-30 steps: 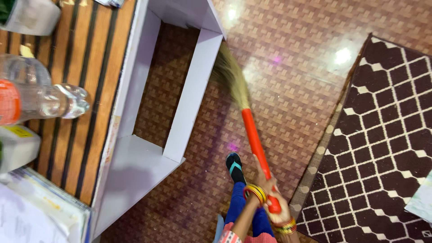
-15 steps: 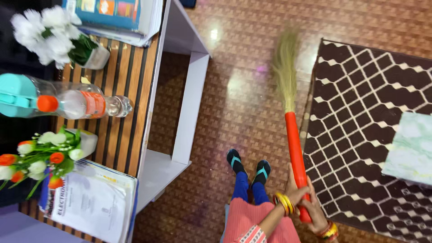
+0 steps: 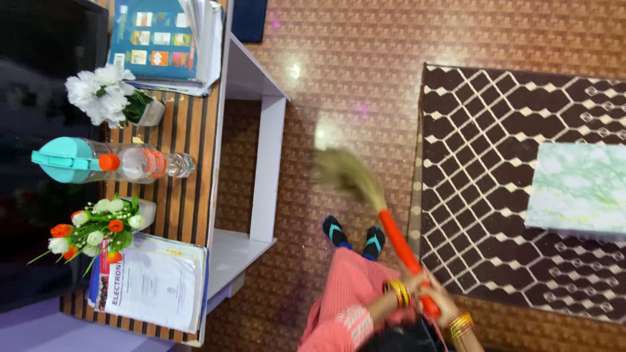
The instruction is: The person sweeps the floor in a room using a broom.
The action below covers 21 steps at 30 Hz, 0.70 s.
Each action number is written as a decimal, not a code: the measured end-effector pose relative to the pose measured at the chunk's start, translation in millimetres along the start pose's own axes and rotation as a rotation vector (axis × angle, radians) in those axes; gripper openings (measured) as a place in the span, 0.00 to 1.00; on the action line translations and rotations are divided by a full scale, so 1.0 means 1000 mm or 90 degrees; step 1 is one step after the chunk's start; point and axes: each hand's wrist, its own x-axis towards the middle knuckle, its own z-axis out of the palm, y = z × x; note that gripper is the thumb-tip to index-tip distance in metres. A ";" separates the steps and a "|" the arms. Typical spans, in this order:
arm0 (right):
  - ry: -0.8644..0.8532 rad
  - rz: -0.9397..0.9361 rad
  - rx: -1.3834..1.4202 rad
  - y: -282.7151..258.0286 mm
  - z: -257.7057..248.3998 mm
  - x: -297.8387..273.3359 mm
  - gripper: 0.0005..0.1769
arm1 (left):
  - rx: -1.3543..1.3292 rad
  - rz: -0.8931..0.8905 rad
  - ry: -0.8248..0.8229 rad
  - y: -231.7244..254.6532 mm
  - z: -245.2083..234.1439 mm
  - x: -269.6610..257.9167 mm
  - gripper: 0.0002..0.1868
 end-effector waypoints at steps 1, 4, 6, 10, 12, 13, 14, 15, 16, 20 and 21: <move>-0.008 -0.007 -0.007 -0.011 0.000 0.009 0.48 | -0.047 0.083 -0.026 0.019 0.003 0.010 0.17; -0.019 -0.115 -0.133 -0.039 0.010 0.031 0.52 | 0.006 0.110 0.015 0.073 0.003 0.012 0.14; 0.019 -0.121 -0.197 -0.054 0.010 0.028 0.55 | -0.024 0.185 0.006 0.097 0.017 0.010 0.17; 0.013 -0.252 -0.288 -0.040 -0.025 -0.019 0.57 | -0.004 0.093 0.085 0.083 0.064 -0.037 0.24; 0.028 -0.228 -0.332 -0.028 -0.045 -0.049 0.58 | 0.032 0.031 0.075 0.064 0.087 -0.052 0.28; 0.063 -0.114 -0.328 -0.022 -0.056 -0.067 0.58 | 0.045 0.001 0.064 0.053 0.095 -0.056 0.30; 0.095 -0.057 -0.319 -0.022 -0.061 -0.073 0.58 | 0.061 -0.021 0.047 0.042 0.101 -0.057 0.32; 0.128 0.002 -0.308 -0.022 -0.068 -0.083 0.58 | 0.049 -0.037 0.014 0.034 0.107 -0.051 0.29; 0.161 0.061 -0.296 -0.026 -0.073 -0.087 0.57 | 0.037 -0.054 -0.018 0.026 0.110 -0.043 0.25; 0.184 0.030 -0.136 -0.051 -0.064 -0.069 0.52 | -0.012 -0.227 -0.136 0.044 0.112 0.000 0.16; 0.199 0.002 -0.111 -0.063 -0.058 -0.058 0.52 | -0.021 -0.230 -0.139 0.059 0.112 0.011 0.15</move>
